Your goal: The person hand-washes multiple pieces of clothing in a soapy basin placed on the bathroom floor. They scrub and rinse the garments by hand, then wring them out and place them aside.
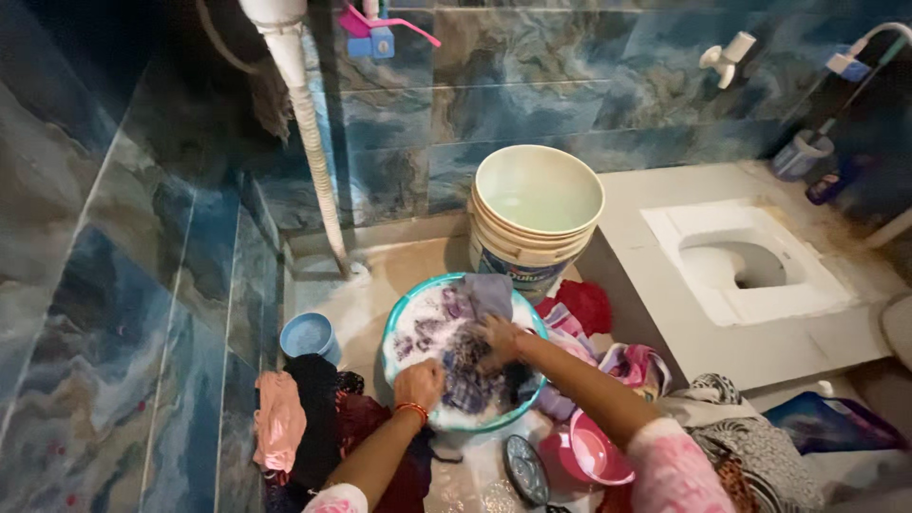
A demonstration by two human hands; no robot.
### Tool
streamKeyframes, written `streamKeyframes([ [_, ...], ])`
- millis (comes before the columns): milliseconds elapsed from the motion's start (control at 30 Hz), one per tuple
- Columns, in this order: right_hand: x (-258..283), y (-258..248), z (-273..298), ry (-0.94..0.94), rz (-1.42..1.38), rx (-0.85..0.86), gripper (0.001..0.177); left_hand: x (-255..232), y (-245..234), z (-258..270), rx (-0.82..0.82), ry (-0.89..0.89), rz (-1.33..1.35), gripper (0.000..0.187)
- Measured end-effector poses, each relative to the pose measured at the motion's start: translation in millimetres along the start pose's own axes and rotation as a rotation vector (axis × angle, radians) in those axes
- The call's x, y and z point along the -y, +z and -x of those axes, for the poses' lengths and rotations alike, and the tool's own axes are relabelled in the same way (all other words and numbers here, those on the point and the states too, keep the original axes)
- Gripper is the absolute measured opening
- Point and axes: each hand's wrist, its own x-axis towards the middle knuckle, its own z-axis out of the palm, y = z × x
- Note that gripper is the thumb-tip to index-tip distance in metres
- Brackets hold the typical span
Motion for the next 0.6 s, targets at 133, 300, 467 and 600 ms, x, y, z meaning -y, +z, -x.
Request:
streamKeyframes([
  [133,15.3,11.5,48.4,0.280,0.037,0.207,0.120,8.3,18.9,-4.7,0.054,-0.039,-0.134,0.032],
  [300,16.0,40.9,10.4,0.366,0.063,0.054,0.107,15.4,36.9,-20.7,0.132,-0.092,-0.237,0.030],
  [467,18.8,46.6,-1.9,0.423,0.180,0.170,0.119,0.3,45.1,-40.1,0.204,-0.149,-0.447,0.027],
  [600,-2.3,33.1,4.6,0.285,0.029,0.262,0.105,-7.7,36.2,-43.9,0.208,-0.280,-0.284,0.025],
])
